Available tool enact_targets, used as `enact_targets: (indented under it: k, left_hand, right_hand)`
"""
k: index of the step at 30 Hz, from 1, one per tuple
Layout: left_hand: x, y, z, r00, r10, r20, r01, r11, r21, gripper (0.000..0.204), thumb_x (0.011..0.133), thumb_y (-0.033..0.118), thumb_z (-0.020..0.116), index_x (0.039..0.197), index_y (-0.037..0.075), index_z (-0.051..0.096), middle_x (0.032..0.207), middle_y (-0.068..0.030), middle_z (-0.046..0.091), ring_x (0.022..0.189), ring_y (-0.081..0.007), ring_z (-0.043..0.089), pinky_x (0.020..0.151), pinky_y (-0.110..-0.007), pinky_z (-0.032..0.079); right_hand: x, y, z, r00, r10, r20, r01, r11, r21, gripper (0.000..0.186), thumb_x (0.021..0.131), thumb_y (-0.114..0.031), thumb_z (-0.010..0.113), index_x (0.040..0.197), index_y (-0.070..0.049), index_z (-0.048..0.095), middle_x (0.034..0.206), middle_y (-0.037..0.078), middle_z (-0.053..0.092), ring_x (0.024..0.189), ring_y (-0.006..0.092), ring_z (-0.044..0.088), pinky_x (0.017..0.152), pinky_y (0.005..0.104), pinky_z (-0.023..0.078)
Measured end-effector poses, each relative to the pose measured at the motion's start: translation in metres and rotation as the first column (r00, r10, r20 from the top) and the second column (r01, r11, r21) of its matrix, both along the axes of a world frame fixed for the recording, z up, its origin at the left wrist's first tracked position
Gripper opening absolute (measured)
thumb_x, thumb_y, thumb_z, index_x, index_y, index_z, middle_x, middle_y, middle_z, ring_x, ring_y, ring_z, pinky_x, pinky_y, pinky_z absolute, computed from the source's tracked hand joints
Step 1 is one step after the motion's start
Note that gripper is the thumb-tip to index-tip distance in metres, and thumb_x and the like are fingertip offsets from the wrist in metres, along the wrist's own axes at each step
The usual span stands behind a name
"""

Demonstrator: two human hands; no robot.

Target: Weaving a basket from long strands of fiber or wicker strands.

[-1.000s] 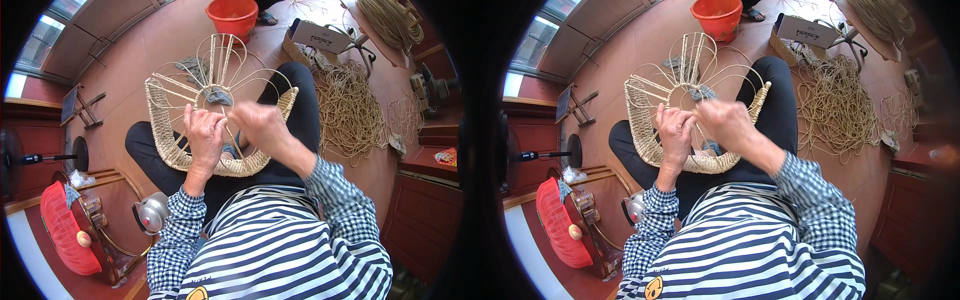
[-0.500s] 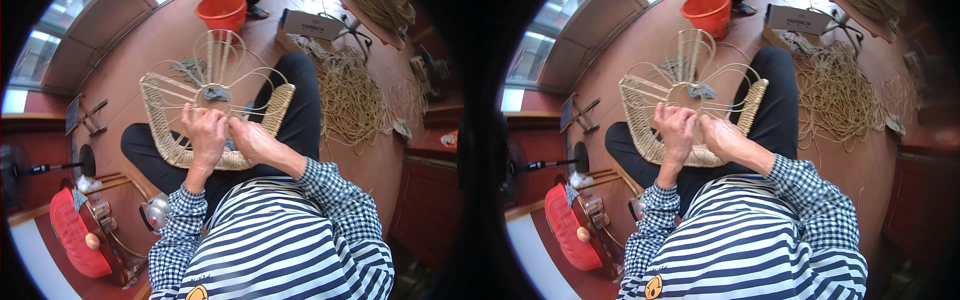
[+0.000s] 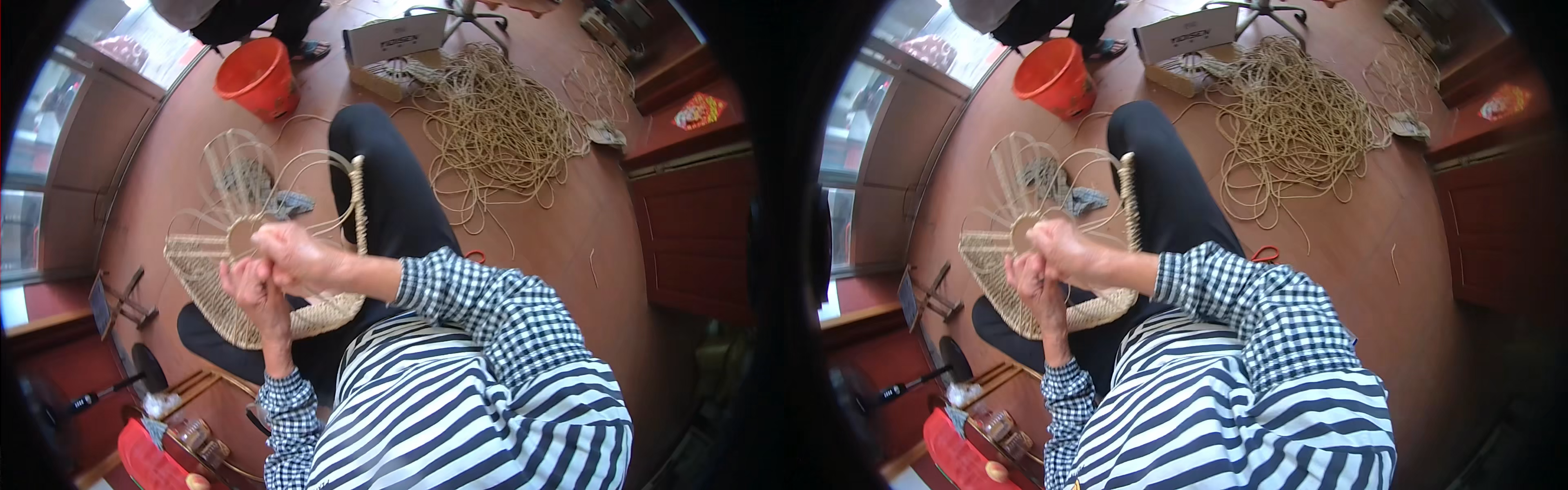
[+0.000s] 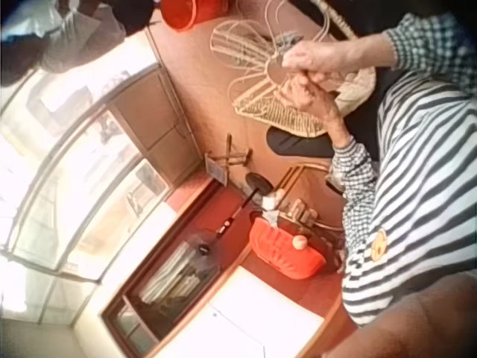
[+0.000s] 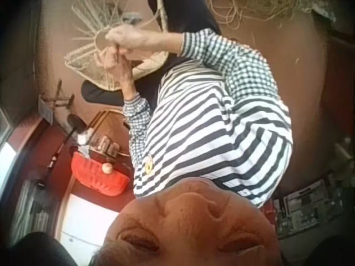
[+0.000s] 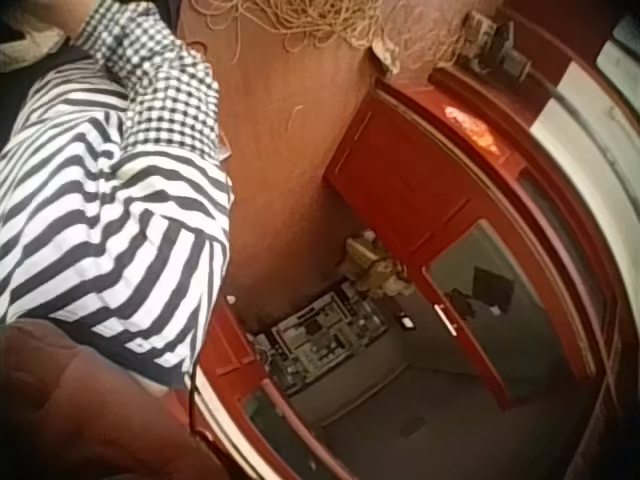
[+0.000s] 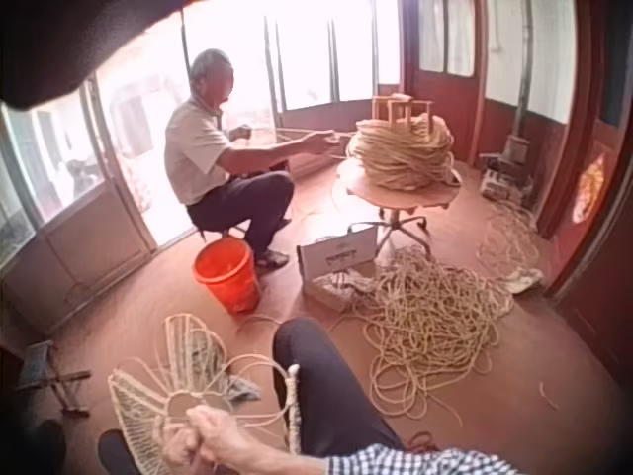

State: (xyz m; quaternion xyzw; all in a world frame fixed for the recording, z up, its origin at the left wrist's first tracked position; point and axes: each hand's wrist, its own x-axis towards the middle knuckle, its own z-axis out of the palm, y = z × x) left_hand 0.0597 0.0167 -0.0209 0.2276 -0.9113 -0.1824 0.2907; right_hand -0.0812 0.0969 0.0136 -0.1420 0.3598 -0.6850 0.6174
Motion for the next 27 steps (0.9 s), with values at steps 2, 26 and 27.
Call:
enact_targets:
  k: [2, 26, 27]
  left_hand:
    - [-0.003, 0.005, 0.005, 1.000, 0.002, 0.019, 0.000, 0.997, -0.075, 0.037, 0.101, 0.036, 0.049, 0.087, 0.005, 0.064, 0.084, -0.0080, 0.062, 0.098, -0.0274, 0.059, 0.118, -0.054, 0.022]
    - [0.008, -0.027, 0.033, 0.912, 0.166, 0.376, -0.357, 0.771, 0.527, 0.019, 0.087, 0.008, 0.058, 0.071, 0.005, 0.047, 0.075, -0.0031, 0.047, 0.081, -0.0180, 0.051, 0.124, -0.049, 0.010]
    - [0.011, -0.030, 0.030, 0.916, 0.164, 0.366, -0.356, 0.754, 0.553, 0.019, 0.086, 0.008, 0.058, 0.071, 0.005, 0.048, 0.073, -0.0023, 0.047, 0.083, -0.0181, 0.051, 0.125, -0.049, 0.008]
  right_hand:
    - [-0.001, 0.014, 0.005, 0.958, -0.035, -0.286, 0.017, 0.998, -0.063, 0.030, 0.106, -0.027, 0.048, 0.087, -0.005, 0.057, 0.064, 0.002, 0.061, 0.046, 0.0085, 0.053, 0.045, 0.0259, 0.045]
    - [-0.247, -0.027, -0.370, 0.128, 0.418, -0.899, 0.289, 0.852, 0.437, 0.037, 0.090, -0.023, 0.060, 0.123, -0.007, 0.058, 0.120, 0.023, 0.060, 0.113, 0.0412, 0.061, 0.094, 0.0519, 0.050]
    - [-0.264, -0.042, -0.383, 0.053, 0.381, -0.923, 0.294, 0.877, 0.379, 0.038, 0.092, -0.019, 0.057, 0.128, -0.007, 0.055, 0.125, 0.024, 0.058, 0.113, 0.0413, 0.061, 0.093, 0.0519, 0.050]
